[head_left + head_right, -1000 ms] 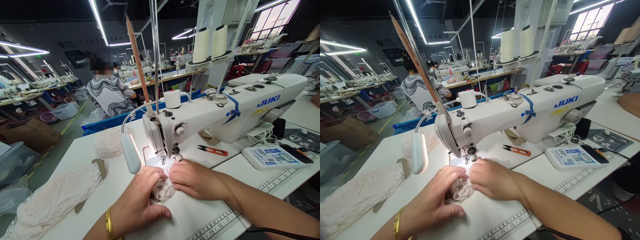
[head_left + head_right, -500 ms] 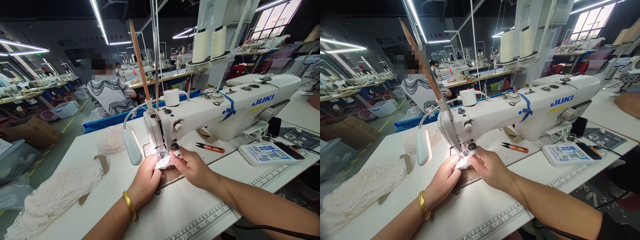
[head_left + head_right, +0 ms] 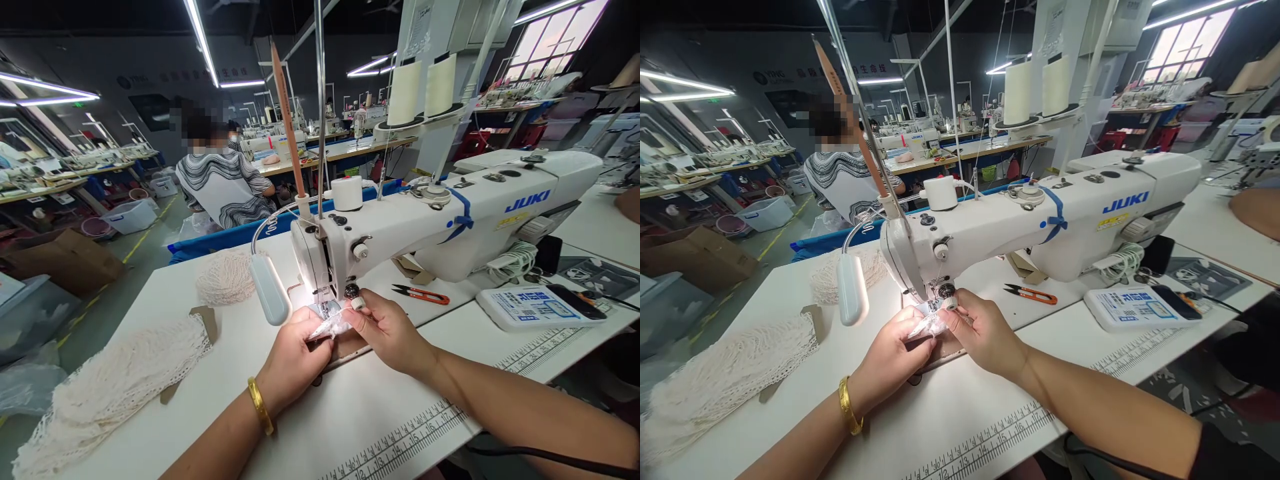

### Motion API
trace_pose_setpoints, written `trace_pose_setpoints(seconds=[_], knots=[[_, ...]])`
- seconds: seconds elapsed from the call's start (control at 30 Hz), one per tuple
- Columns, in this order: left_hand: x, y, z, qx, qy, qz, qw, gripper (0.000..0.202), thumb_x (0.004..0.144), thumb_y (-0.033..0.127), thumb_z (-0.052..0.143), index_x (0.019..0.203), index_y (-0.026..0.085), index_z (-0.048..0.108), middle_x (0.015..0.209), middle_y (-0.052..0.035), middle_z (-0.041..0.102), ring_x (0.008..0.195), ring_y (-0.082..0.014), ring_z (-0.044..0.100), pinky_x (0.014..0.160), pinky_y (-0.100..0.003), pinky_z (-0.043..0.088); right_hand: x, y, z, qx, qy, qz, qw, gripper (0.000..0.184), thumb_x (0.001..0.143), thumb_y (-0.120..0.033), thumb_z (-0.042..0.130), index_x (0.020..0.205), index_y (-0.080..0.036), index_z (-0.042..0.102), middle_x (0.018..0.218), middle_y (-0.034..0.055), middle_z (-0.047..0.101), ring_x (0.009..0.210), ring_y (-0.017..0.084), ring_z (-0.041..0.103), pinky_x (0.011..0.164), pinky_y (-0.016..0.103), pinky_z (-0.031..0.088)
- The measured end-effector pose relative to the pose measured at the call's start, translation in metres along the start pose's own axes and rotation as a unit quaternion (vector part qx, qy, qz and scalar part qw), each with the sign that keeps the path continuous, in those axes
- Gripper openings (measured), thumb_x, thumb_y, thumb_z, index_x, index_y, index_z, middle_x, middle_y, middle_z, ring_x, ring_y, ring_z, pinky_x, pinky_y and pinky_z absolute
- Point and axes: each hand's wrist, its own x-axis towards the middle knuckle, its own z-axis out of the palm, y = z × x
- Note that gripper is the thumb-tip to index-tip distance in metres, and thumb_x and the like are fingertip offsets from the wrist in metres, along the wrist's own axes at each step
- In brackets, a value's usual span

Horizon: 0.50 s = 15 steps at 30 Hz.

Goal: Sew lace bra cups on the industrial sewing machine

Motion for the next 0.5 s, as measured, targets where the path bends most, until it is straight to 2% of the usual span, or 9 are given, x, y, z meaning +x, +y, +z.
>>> trace_pose_setpoints(seconds=[0.1, 0.2, 0.33, 0.5], knots=[[-0.0031, 0.0036, -0.0013, -0.019, -0.010, -0.015, 1.000, 0.010, 0.086, 0.029, 0.068, 0.085, 0.022, 0.075, 0.094, -0.0027, 0.066, 0.094, -0.0218, 0.064, 0.080, -0.031, 0.054, 0.0002, -0.0005, 0.0001, 0.023, -0.004, -0.008, 1.000, 0.021, 0.108, -0.042, 0.056, 0.100, -0.022, 0.061, 0.086, 0.0003, 0.072, 0.079, 0.018, 0.067, 0.073, 0.028, 0.050], [-0.0060, 0.0038, -0.0020, -0.025, -0.008, -0.006, 1.000, 0.013, 0.090, 0.033, 0.070, 0.091, 0.023, 0.079, 0.096, -0.0029, 0.068, 0.096, -0.0228, 0.065, 0.083, -0.033, 0.055, 0.0003, -0.0013, -0.0005, 0.030, -0.007, -0.023, 0.999, 0.017, 0.108, -0.037, 0.056, 0.100, -0.023, 0.060, 0.086, -0.0011, 0.071, 0.079, 0.016, 0.066, 0.073, 0.026, 0.050], [-0.0079, 0.0036, -0.0023, -0.014, 0.002, 0.024, 1.000, 0.016, 0.094, 0.033, 0.069, 0.087, 0.023, 0.077, 0.094, -0.0030, 0.069, 0.093, -0.0217, 0.065, 0.081, -0.033, 0.054, -0.0003, -0.0026, -0.0016, 0.015, -0.020, -0.041, 0.999, 0.015, 0.108, -0.034, 0.055, 0.100, -0.023, 0.061, 0.086, -0.0022, 0.068, 0.077, 0.015, 0.064, 0.073, 0.025, 0.049], [-0.0106, 0.0078, -0.0067, 0.013, 0.017, 0.052, 0.998, 0.030, 0.096, 0.030, 0.063, 0.067, 0.020, 0.064, 0.078, -0.0021, 0.062, 0.080, -0.0189, 0.060, 0.071, -0.030, 0.050, -0.0005, -0.0073, -0.0040, -0.031, -0.017, -0.067, 0.997, 0.022, 0.108, -0.034, 0.055, 0.090, -0.022, 0.060, 0.082, -0.0024, 0.063, 0.073, 0.014, 0.058, 0.072, 0.026, 0.046]])
